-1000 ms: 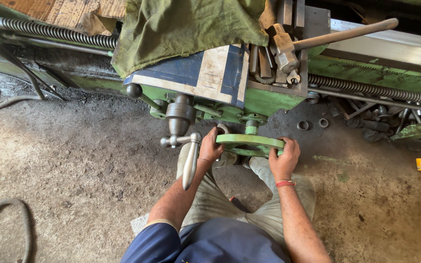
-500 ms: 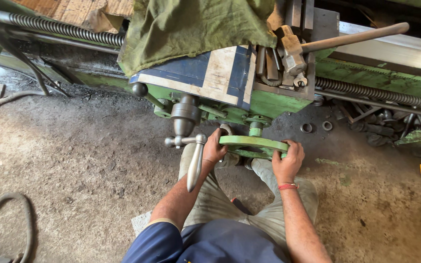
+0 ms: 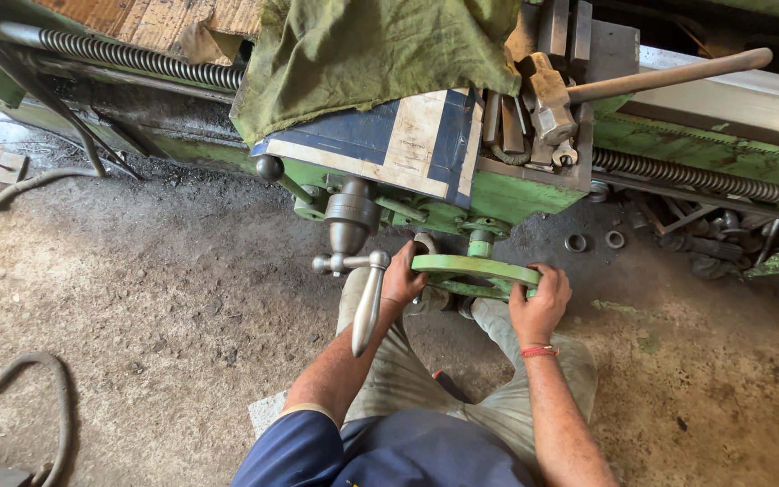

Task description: The person operates a green milling machine by turning a large green handwheel with both hands. The camera is head-mounted and shakes significantly throughout the clip. The person remains in a standing position while adjusting the machine.

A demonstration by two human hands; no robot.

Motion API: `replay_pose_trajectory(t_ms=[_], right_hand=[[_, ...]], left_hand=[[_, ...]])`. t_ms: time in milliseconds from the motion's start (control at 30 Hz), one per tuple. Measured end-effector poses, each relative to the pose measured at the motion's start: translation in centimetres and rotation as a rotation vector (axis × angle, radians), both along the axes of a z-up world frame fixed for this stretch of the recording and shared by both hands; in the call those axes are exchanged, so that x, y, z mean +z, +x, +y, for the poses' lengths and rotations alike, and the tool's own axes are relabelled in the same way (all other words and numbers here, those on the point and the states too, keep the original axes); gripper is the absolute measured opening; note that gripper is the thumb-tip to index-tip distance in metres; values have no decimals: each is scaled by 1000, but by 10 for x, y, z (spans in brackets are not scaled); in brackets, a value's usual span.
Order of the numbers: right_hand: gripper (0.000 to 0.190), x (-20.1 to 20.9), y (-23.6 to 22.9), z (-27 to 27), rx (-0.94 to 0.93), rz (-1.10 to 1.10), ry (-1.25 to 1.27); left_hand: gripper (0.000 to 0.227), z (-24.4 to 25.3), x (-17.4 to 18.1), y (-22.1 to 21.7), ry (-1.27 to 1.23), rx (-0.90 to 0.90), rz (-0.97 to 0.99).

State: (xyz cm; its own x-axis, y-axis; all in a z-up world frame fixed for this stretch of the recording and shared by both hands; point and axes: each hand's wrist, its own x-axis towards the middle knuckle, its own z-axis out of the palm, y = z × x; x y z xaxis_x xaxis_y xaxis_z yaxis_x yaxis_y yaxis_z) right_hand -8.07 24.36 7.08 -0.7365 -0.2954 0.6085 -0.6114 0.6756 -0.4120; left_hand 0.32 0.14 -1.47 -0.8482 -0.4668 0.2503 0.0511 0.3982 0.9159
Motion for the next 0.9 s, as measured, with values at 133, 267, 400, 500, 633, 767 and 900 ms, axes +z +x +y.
replay_pose_trajectory(t_ms=[133,267,400,500,633,767,900], right_hand=[[34,2,1,-1,3,-1,4],[36,3,2,-1,2,-9,6],[36,4,2,-2,5,-13,19],[38,6,3,-2,4,-24,36],[39,8,4,-3,0,-24,53],[40,10,4,-4,0,-29,60],[43,14,5,-6,14,-26,75]], left_hand=[[32,0,1,0,6,11,-22],[33,1,-4,-1,-2,21,-22],[33,1,-9,-1,11,24,-33],[41,1,-10,-3,-24,49,-16],[34,0,-6,-2,8,22,-39],[31,0,1,0,37,29,-62],[29,0,7,2,20,41,-38]])
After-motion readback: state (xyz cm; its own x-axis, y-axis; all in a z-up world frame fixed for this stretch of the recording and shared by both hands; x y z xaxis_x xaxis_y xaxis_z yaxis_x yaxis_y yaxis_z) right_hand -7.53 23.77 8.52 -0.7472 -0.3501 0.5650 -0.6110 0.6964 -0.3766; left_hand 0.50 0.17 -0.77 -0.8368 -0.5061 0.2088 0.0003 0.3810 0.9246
